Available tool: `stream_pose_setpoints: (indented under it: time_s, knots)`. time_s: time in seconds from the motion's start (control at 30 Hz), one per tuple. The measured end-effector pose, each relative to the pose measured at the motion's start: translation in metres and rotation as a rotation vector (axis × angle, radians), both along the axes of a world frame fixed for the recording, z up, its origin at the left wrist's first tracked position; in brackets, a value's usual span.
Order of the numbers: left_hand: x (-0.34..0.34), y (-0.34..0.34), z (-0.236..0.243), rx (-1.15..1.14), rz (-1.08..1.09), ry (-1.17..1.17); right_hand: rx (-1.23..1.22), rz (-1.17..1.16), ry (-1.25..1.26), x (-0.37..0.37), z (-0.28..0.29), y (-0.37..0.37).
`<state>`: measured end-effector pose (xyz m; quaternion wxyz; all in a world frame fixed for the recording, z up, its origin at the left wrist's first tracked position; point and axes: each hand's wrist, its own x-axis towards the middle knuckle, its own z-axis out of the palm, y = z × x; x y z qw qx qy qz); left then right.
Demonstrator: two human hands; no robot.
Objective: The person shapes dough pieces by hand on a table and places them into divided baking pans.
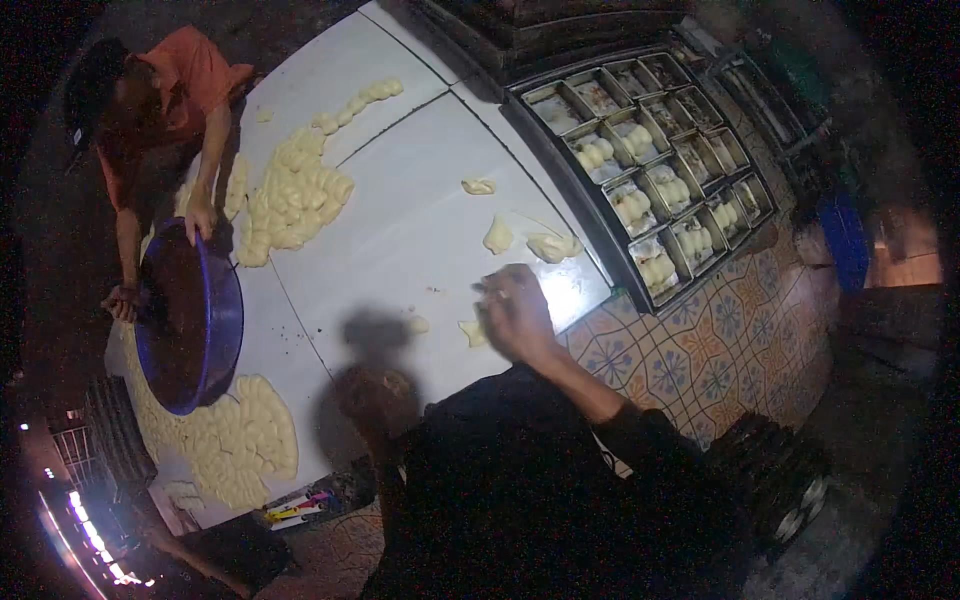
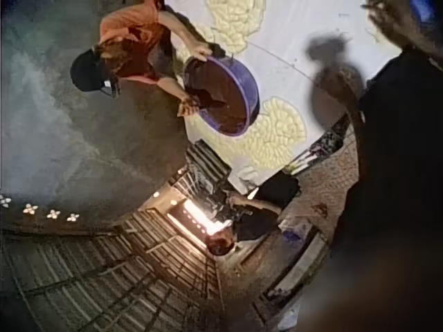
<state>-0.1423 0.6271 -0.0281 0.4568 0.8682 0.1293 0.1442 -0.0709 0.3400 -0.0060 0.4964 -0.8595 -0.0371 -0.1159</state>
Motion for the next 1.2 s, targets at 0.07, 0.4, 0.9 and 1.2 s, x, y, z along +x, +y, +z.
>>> stream_pose_setpoints:
  time_s: [0.07,0.4,0.9,1.2]
  knots:
    - [-0.004,-0.004,-0.010,0.156,-0.046,0.016,-0.133,-0.095,0.119,-0.005,0.014,-0.015]
    - [0.005,-0.025,0.016,-0.536,0.058,-0.104,0.782,-0.004,0.047,-0.016,0.057,-0.010]
    - [0.054,-0.073,0.078,-0.624,-0.133,0.173,-0.183,-0.288,-0.013,0.019,0.013,-0.057]
    - [0.043,-0.054,0.047,0.542,-0.370,-0.041,0.041,-0.152,0.102,0.002,0.025,-0.034]
